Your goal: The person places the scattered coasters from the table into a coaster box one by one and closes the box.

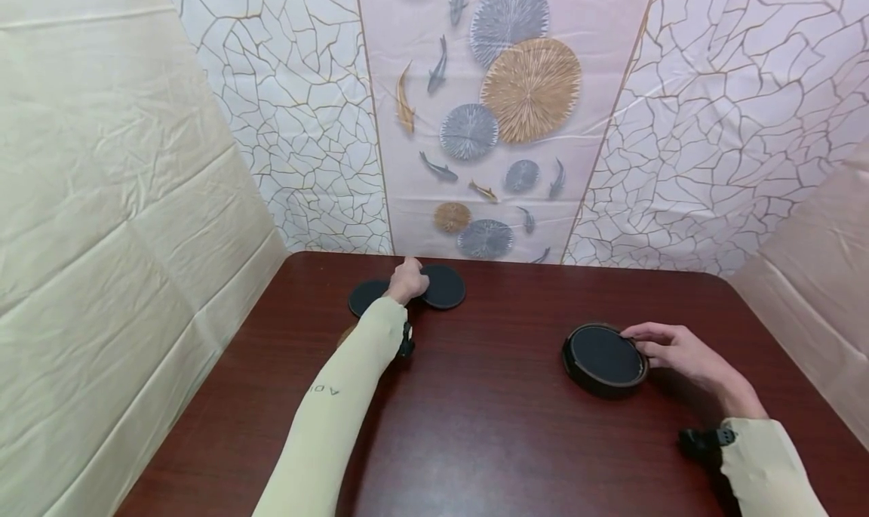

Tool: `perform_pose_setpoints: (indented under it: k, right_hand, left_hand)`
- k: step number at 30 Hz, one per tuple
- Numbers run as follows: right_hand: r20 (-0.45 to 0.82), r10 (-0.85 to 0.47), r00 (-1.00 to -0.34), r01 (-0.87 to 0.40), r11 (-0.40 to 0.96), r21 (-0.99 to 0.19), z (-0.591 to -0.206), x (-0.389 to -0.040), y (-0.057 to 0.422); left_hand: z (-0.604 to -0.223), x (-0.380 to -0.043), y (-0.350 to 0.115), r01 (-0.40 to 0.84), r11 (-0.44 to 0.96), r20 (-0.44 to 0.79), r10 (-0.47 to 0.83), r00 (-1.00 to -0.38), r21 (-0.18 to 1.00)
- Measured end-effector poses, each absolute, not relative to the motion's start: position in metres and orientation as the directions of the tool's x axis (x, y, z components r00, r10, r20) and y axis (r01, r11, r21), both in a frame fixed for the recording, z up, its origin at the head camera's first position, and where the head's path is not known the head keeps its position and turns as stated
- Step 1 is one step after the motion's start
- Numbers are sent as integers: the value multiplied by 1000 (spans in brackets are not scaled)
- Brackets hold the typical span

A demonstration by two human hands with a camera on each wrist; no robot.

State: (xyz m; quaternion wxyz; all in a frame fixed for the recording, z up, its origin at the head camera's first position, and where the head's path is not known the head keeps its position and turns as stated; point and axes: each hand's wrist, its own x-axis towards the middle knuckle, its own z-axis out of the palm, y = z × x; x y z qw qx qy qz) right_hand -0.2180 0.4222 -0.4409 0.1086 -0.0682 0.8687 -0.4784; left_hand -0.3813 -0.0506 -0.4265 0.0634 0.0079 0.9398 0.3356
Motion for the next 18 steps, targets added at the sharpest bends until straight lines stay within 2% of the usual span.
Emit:
perform_pose_setpoints:
  k: [9,18]
  right_hand:
    - [-120,-226,-967,-22,540,-842,-441,-218,423]
    - [-125,-225,-966,-16,535,-844,-439,-217,422]
  left_hand:
    - [-430,-376,-51,-14,685,-90,75,-993,728]
    - [-428,-373,-50,-66,491,-120,79,-990,869]
